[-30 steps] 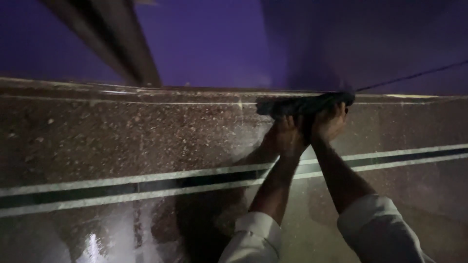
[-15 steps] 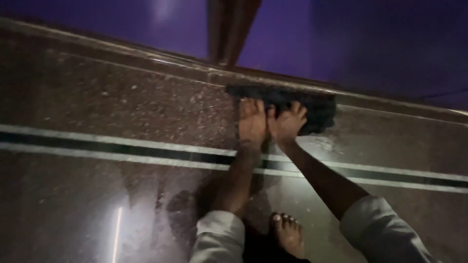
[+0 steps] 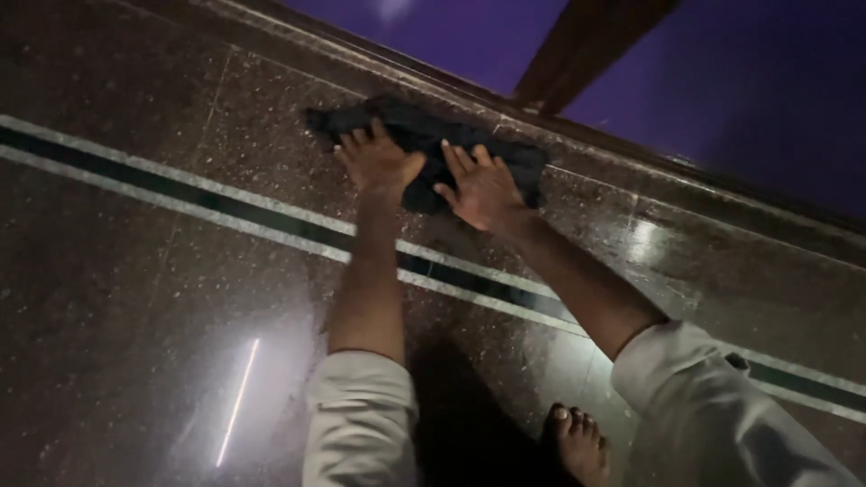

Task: The person is manually washing a dark piece of clothing in a bucket of water and then scrubbing it on the floor.

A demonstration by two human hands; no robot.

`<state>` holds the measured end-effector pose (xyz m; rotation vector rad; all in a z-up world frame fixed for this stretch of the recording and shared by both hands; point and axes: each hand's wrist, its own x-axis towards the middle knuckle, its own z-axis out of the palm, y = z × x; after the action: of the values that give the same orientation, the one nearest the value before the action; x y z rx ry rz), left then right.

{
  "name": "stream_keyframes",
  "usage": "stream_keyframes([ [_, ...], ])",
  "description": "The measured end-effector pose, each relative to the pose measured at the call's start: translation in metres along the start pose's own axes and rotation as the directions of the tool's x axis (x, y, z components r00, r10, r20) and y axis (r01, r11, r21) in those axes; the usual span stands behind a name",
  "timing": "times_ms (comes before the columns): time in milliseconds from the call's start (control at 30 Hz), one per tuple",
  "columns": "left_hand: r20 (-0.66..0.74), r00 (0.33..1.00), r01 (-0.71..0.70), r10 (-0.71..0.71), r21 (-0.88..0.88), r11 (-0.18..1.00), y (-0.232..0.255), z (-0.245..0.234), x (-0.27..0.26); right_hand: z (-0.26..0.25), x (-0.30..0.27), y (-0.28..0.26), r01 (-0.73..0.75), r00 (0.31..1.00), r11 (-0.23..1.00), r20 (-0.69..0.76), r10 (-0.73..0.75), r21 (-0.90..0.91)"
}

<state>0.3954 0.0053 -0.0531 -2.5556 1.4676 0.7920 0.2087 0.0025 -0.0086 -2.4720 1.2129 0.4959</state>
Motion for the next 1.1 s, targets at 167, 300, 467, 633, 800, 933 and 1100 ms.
stream_keyframes([
  [167,-0.069,0.997,-0.031,0.024,-0.104,0.994,0.046,0.012,-0.057,0.029,-0.022,0.029,0.052,0.996,0.988,-0.069,-0.063,-0.145],
  [300,-0.303,0.939,-0.196,0.163,-0.082,0.977,0.063,0.076,-0.102,0.026,-0.072,0.051,0.028,0.965,0.997,-0.257,-0.048,-0.078],
  [467,-0.348,0.876,-0.398,0.335,-0.127,0.909,0.072,0.089,-0.17,0.059,-0.153,0.069,0.085,0.938,0.992,-0.343,-0.05,0.089],
  [633,-0.166,0.929,-0.356,0.33,-0.162,0.92,0.064,0.118,-0.21,0.101,-0.2,0.11,0.136,0.987,0.885,-0.143,-0.08,0.444],
  [800,-0.349,0.922,-0.226,0.168,-0.131,0.965,0.043,0.076,-0.228,0.074,-0.228,0.165,0.101,0.928,0.872,-0.362,0.092,0.48],
  [933,-0.461,0.885,-0.14,0.068,-0.125,0.982,0.04,0.026,-0.246,-0.075,-0.249,0.086,-0.487,0.872,0.818,0.119,0.474,0.306],
  [1100,-0.593,0.797,-0.267,0.117,-0.172,0.948,0.059,-0.006,-0.264,-0.069,-0.236,0.108,0.015,0.949,1.0,-0.314,-0.009,0.017],
])
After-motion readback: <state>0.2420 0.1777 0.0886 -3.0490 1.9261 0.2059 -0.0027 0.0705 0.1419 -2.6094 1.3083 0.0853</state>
